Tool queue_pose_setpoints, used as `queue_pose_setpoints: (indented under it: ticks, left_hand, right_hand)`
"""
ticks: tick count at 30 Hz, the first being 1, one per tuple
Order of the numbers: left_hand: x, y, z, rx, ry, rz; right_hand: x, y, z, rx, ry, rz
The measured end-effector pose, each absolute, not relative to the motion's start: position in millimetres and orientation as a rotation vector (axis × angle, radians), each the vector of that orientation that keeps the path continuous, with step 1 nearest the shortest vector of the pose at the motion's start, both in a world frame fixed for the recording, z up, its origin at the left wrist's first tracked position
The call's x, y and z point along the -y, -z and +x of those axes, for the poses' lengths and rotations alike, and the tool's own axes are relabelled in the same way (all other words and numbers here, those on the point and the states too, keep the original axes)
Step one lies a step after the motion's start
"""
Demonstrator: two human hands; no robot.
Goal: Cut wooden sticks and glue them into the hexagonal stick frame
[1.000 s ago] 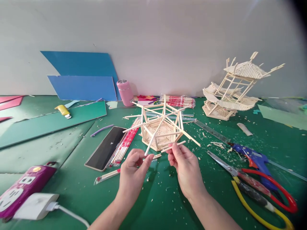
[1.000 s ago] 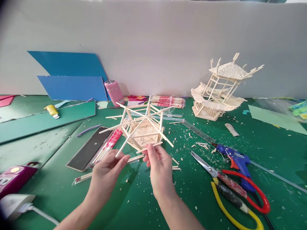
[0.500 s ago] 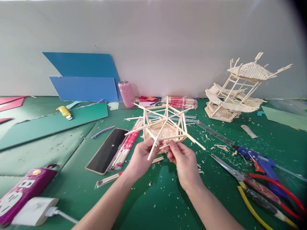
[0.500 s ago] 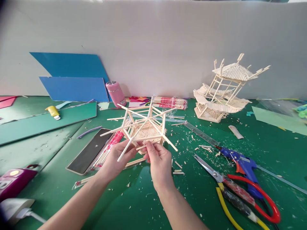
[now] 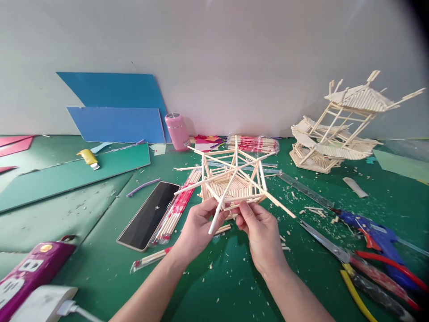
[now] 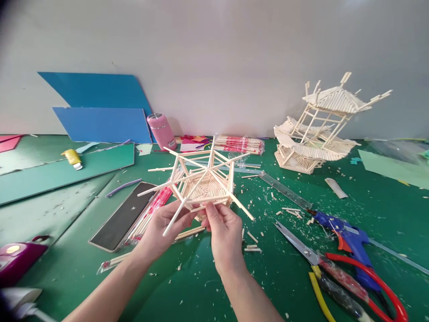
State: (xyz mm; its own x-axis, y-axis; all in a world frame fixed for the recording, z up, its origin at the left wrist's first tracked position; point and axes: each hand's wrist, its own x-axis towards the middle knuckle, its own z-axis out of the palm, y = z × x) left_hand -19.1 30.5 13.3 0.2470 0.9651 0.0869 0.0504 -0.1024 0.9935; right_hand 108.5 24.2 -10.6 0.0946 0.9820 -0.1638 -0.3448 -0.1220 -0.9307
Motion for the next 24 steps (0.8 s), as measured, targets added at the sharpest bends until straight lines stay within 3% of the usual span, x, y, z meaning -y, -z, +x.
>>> queue_pose_setpoints:
  ticks: [16, 20, 24]
  left_hand:
    - [-31.3, -15.6, -22.0, -1.124, -1.032, 1.459]
    - [-14.5, -8.4, -25.4, -1.398, -1.084, 1.301]
    - [15.5, -12.3, -14.1, -1.335, -0.992, 1.052]
  right_hand:
    - [-24.0, 9.2, 103.4, 0.735, -1.352, -1.122]
    - [-13.0, 5.1, 105.3, 0.722, -1.376, -1.095]
    - [5.8, 2.2, 109.1, 0.725, -1.241, -1.098]
